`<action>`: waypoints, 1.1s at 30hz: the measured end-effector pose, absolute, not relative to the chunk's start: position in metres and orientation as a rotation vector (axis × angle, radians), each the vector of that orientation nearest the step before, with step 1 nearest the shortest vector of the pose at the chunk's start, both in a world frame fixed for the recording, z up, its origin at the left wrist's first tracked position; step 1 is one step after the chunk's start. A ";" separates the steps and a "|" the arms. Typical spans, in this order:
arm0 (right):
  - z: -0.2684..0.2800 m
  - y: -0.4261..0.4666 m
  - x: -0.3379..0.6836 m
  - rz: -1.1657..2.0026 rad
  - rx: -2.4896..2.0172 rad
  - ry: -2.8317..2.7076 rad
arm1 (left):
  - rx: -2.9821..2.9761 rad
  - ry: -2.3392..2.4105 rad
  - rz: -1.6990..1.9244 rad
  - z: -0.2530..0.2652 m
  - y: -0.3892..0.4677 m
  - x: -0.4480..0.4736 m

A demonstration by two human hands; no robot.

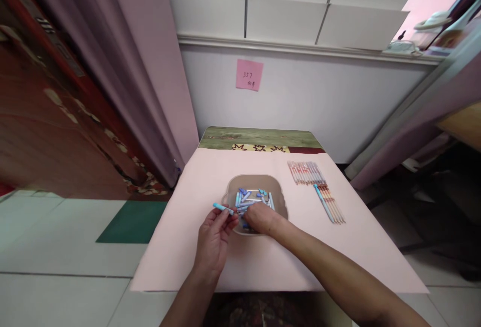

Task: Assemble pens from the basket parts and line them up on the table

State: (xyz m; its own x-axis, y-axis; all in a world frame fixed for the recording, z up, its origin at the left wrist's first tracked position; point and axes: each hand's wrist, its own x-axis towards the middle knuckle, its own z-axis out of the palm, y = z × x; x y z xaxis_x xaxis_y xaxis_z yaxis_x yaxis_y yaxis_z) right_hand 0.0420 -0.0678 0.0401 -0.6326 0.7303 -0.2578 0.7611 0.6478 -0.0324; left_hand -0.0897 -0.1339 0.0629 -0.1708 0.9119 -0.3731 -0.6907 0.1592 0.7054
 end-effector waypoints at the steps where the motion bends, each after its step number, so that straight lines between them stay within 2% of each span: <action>1: 0.041 -0.068 0.043 -0.230 1.238 2.656 | 0.296 0.977 1.457 0.064 -0.135 -0.090; 13: 0.065 -0.088 0.108 -0.715 1.972 2.795 | 0.159 0.870 1.397 0.072 -0.133 -0.087; 15: 0.066 -0.096 0.108 -1.144 2.100 2.810 | 0.134 0.840 1.338 0.073 -0.132 -0.079; 18: 0.071 -0.106 0.102 -2.088 2.124 2.647 | 0.099 0.837 1.253 0.076 -0.128 -0.067; 20: 0.076 -0.111 0.097 -2.341 2.099 2.560 | 0.097 0.856 1.208 0.077 -0.125 -0.062; 23: 0.084 -0.114 0.093 -2.245 2.174 2.604 | 0.116 0.871 1.173 0.079 -0.118 -0.058; 29: 0.087 -0.108 0.093 -1.678 2.268 2.858 | 0.107 0.878 1.156 0.079 -0.107 -0.052; 33: 0.084 -0.105 0.091 -1.448 2.254 2.982 | 0.081 0.909 1.137 0.076 -0.107 -0.047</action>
State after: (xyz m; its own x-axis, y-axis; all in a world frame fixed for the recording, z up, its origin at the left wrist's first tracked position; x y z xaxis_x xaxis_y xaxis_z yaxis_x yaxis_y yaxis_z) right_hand 0.0915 -0.1047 0.0837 -0.1261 0.9643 0.2327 0.4134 0.2643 -0.8713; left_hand -0.0468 -0.1067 0.0764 0.1154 0.8057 -0.5809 -0.7440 0.4576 0.4869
